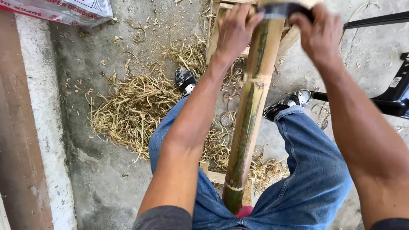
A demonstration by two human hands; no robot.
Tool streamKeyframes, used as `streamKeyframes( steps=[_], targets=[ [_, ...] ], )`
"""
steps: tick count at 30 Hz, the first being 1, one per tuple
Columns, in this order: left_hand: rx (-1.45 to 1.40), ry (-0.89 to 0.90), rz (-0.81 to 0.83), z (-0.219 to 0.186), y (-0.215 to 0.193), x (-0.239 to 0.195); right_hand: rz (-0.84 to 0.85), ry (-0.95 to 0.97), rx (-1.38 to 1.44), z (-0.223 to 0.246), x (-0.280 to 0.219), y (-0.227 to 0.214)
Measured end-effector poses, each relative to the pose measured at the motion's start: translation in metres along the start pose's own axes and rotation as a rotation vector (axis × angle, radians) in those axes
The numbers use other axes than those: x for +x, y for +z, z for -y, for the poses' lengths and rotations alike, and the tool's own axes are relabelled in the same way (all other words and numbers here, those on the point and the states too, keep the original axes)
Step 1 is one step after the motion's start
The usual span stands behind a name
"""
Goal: Stripping the outer layer of bamboo using a sickle.
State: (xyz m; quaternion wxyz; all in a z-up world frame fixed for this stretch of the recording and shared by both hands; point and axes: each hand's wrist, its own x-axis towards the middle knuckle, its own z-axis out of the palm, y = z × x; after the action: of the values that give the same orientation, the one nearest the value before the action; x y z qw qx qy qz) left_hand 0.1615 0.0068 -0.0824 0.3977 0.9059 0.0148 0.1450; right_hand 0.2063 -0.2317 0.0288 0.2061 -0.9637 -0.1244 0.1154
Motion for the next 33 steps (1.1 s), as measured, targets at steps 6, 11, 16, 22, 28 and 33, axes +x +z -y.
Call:
streamKeyframes(
  steps=[6,11,16,22,28,33],
  targets=[
    [0.115,-0.009,-0.073,0.013,0.028,0.026,-0.323,-0.352,-0.161,-0.019,0.031,0.005],
    [0.029,-0.069,-0.091,-0.017,-0.001,-0.033,-0.284,-0.286,-0.244,0.003,-0.021,0.002],
    [0.005,-0.11,-0.009,-0.039,-0.026,-0.074,-0.18,-0.107,-0.116,0.023,-0.072,0.001],
    [-0.074,-0.099,0.08,-0.07,-0.07,-0.129,-0.039,0.003,-0.133,0.036,-0.133,0.001],
    [-0.077,-0.12,0.261,-0.056,-0.077,-0.108,0.16,0.175,-0.031,0.05,-0.131,-0.011],
    [-0.078,-0.001,0.01,-0.021,-0.023,-0.031,-0.075,-0.103,-0.175,0.015,-0.038,-0.003]
  ],
)
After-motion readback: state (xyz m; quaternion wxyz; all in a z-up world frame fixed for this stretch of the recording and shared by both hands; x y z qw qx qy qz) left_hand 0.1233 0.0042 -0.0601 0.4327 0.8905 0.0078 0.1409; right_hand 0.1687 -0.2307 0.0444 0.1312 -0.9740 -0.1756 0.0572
